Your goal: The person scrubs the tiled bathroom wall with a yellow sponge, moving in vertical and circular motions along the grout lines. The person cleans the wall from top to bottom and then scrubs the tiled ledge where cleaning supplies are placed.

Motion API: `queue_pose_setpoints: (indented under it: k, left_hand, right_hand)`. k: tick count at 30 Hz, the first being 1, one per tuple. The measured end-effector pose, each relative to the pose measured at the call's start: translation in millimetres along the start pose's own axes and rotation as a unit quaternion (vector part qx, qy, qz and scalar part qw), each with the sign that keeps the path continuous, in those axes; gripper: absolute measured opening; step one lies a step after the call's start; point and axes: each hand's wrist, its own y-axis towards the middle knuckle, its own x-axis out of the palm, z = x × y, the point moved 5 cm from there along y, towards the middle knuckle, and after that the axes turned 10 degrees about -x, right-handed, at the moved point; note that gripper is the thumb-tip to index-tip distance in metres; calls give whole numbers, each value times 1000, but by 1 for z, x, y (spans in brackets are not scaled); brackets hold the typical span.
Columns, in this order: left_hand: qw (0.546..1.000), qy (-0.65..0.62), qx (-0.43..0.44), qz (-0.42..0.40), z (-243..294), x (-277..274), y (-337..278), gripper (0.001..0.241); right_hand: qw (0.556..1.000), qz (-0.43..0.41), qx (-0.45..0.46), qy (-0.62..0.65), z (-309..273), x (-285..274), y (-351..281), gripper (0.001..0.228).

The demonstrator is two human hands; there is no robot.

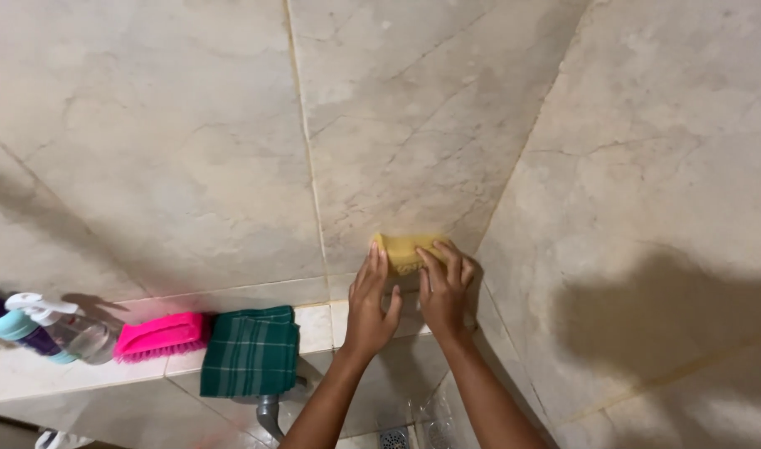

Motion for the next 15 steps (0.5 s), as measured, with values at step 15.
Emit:
queue_pose_setpoints:
  k: [15]
  left_hand:
    - [991,58,-46,-114,-78,62,-49,67]
  right_hand:
    - [981,-147,122,-10,28,34,-68,38]
